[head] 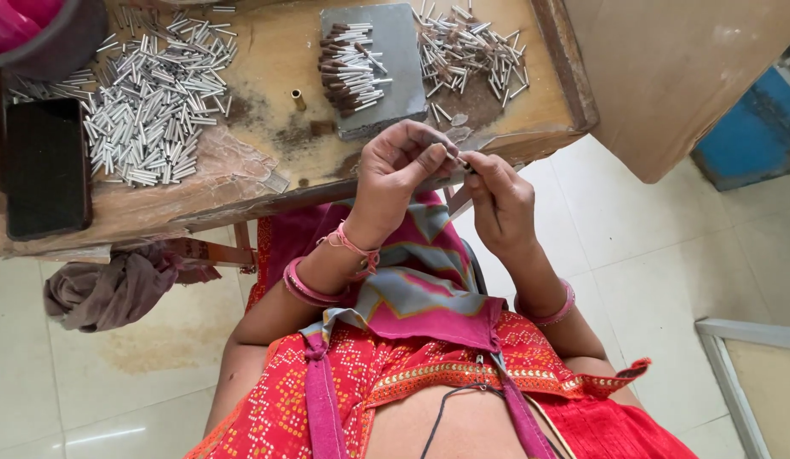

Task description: Manually inserting small metal pins into a component.

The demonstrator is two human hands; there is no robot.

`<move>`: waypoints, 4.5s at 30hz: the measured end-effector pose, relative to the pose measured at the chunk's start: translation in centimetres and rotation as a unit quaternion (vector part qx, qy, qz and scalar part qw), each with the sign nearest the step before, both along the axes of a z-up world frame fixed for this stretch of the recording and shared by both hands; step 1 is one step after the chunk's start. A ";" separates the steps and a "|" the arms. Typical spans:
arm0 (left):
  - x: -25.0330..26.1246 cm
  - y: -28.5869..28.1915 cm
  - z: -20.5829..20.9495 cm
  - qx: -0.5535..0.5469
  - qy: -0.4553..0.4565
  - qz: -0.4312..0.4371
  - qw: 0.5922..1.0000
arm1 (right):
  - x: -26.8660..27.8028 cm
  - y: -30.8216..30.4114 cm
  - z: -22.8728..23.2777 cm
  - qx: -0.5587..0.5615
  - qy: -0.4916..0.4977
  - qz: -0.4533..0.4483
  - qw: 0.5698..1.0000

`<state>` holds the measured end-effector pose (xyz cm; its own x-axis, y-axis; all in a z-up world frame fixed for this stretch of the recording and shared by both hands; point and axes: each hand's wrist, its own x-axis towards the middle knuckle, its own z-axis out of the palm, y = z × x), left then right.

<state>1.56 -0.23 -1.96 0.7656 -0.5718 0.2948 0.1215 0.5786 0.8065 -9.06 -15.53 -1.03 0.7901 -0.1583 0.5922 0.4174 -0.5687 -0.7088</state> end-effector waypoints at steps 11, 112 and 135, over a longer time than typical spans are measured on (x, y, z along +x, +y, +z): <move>-0.6 -0.4 -0.6 0.008 0.016 0.006 1.000 | -0.3 0.0 -0.8 -0.033 -0.002 -0.003 0.999; -1.5 -1.8 -3.7 0.116 -0.005 0.001 0.993 | -0.4 0.5 -6.2 0.058 0.115 0.061 0.990; -1.5 -1.1 -2.8 0.087 0.044 -0.112 0.989 | -2.5 -1.0 -5.4 0.028 0.000 0.004 1.000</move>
<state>0.10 -1.30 -4.81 0.6326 -0.7658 0.1157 0.3045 0.3833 0.8720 -11.52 -16.54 -6.39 0.7912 -0.1843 0.5832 0.4227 -0.5244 -0.7391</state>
